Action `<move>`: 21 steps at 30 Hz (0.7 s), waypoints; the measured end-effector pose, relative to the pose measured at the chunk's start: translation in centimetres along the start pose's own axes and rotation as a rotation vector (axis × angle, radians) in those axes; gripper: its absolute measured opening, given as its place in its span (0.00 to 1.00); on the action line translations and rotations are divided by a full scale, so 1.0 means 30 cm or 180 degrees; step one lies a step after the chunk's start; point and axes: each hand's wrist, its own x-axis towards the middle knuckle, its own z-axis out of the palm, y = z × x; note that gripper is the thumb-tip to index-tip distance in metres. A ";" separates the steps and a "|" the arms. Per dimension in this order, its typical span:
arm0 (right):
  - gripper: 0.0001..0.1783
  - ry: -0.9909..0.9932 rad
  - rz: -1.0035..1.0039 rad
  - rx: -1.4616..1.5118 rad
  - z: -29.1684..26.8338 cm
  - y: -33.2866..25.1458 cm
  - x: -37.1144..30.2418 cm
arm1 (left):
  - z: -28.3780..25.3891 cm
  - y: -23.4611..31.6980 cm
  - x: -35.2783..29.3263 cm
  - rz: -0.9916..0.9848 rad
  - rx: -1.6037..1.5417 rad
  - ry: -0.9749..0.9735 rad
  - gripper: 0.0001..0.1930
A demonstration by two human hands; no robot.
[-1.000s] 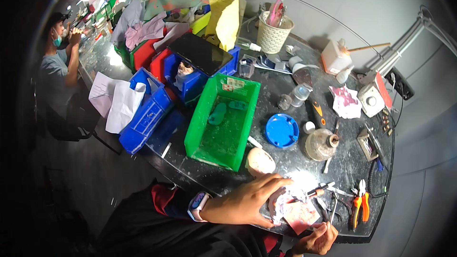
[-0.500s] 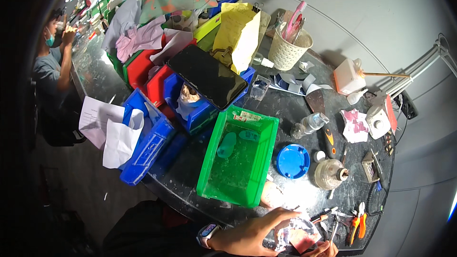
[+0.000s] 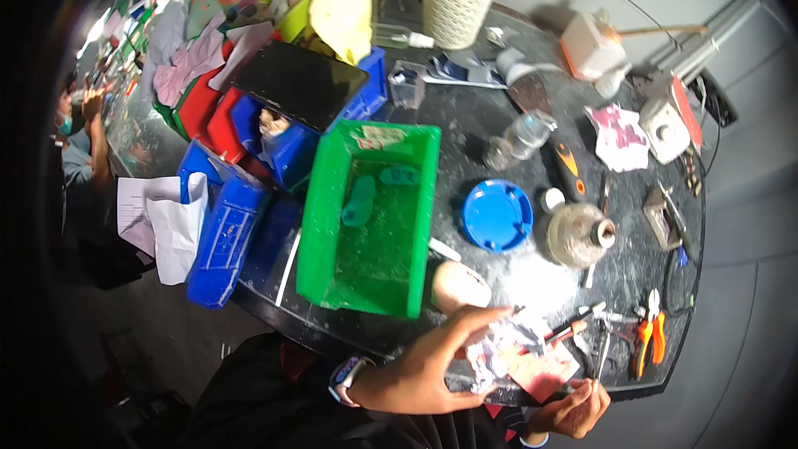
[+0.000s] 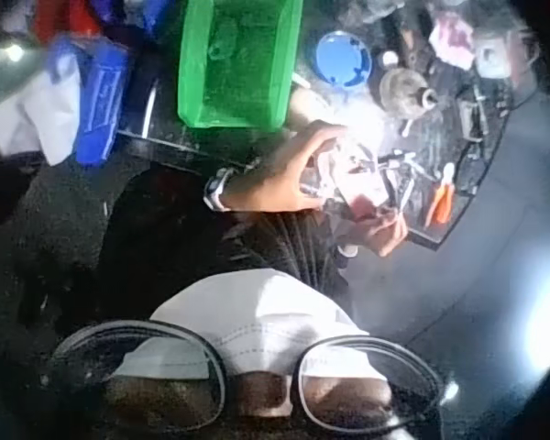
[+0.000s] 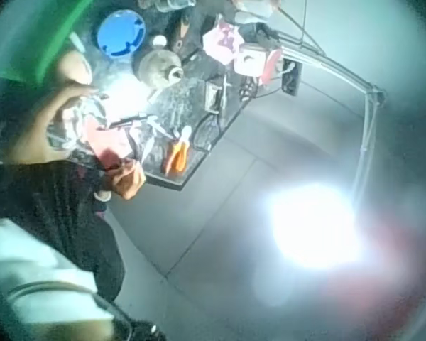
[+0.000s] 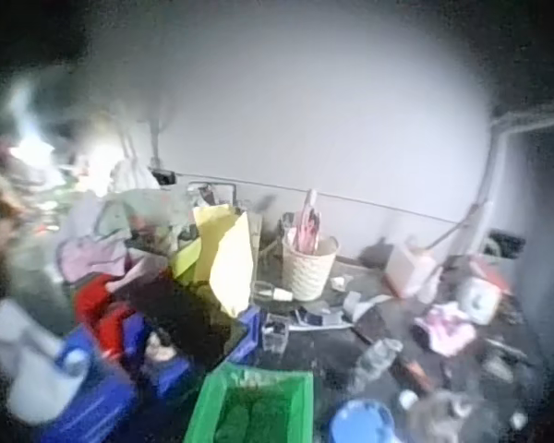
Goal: The person bends a thin metal wire using pliers and then places the wire against a white dental cast. The person repeatedly trims and shapes the wire with the pliers while checking the fit against the cast.
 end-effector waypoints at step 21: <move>0.18 -0.1036 -0.0895 0.2283 0.061 -0.085 0.178 | 0.121 -0.007 0.061 0.1006 0.0920 0.0129 0.41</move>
